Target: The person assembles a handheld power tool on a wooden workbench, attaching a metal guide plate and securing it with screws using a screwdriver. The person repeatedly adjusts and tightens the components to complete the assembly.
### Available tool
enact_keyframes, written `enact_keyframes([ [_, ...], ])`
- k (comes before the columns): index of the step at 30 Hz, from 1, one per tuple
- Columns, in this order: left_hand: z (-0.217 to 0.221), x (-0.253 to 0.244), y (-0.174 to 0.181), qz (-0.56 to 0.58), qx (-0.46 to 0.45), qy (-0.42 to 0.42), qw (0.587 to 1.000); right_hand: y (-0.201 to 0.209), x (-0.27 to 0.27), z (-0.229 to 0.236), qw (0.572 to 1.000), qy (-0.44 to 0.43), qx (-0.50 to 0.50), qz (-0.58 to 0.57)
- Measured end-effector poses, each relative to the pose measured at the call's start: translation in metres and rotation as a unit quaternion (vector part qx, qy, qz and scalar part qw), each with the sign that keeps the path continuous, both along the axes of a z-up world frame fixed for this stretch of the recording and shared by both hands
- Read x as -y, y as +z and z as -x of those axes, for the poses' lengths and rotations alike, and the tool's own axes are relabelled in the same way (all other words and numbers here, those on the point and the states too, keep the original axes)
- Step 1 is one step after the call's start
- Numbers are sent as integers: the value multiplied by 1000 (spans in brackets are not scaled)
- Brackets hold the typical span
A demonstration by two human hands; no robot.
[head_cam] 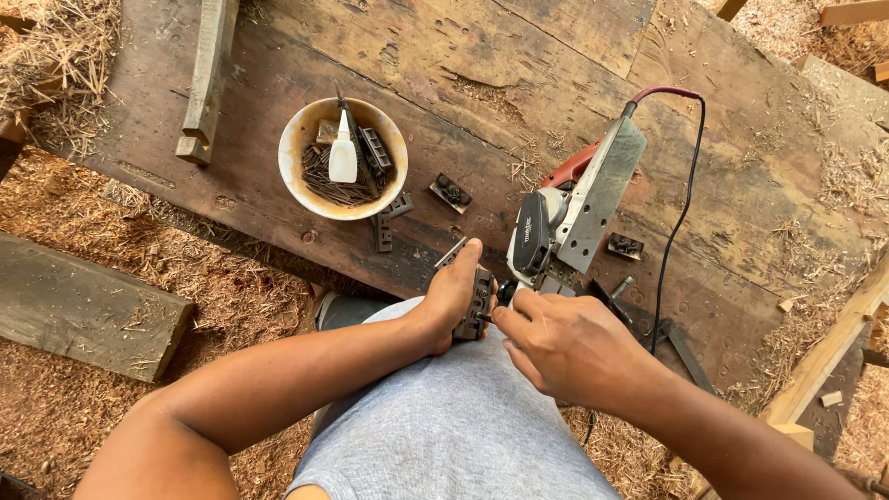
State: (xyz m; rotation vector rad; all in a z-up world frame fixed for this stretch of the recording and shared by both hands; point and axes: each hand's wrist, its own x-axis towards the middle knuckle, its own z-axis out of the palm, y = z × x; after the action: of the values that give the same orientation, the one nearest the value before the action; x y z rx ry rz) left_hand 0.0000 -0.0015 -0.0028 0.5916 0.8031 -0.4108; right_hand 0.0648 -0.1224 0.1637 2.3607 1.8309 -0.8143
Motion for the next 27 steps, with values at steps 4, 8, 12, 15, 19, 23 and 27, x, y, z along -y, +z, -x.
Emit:
enact_keyframes([
  [4, 5, 4, -4, -32, 16, 1, 999, -13, 7, 3, 976, -180, -126, -2],
  [8, 6, 5, -6, -52, 25, 6, 998, -23, 14, 13, 952, -250, -165, -65],
  [12, 6, 8, -6, -57, 45, -17, 997, -19, 19, 10, 962, -230, -146, -29],
  [15, 7, 9, -1, -75, 65, -35, 994, -15, 17, 12, 965, -224, -113, 72],
  [19, 12, 9, 2, -116, 86, -47, 988, -17, 18, 20, 958, -247, -133, 57],
  [23, 16, 8, 3, -133, 94, -37, 986, -30, 26, 28, 946, -275, -166, -40],
  [27, 19, 9, 1, -130, 89, -26, 987, -43, 32, 29, 903, -356, -235, -57],
])
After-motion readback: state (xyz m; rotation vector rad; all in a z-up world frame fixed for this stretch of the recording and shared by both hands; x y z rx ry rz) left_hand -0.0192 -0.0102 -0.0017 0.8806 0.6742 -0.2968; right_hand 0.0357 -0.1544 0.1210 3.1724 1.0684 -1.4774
